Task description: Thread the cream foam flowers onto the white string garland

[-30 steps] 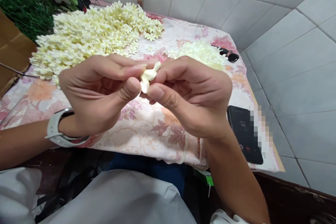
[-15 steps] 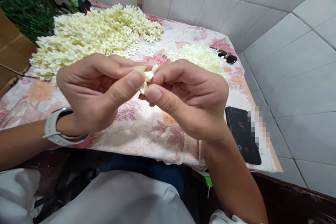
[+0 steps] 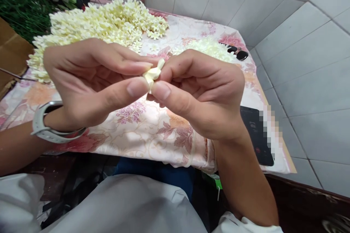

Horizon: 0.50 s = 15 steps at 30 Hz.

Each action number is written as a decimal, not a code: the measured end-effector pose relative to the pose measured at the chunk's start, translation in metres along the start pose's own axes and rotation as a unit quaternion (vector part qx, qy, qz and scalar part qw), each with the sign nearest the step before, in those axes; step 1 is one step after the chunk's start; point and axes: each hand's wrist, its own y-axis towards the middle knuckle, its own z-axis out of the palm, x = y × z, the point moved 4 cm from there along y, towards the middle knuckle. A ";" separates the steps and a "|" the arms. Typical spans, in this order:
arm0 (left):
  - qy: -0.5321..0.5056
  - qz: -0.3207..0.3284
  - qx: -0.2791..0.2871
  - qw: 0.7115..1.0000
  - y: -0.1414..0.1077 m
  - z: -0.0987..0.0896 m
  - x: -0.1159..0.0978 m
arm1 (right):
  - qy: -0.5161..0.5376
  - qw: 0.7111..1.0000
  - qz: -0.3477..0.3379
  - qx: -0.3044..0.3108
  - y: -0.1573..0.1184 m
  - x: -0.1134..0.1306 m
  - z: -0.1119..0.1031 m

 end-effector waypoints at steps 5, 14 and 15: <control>-0.079 -0.063 0.013 0.995 0.002 0.002 0.004 | -0.004 1.000 -0.015 0.018 -0.001 0.001 -0.001; 0.142 0.050 0.006 0.989 -0.003 -0.005 -0.004 | -0.017 1.000 -0.021 -0.003 0.005 0.003 0.000; 0.181 0.050 0.037 0.981 -0.003 -0.005 -0.003 | -0.032 0.999 -0.014 -0.004 0.005 0.004 0.000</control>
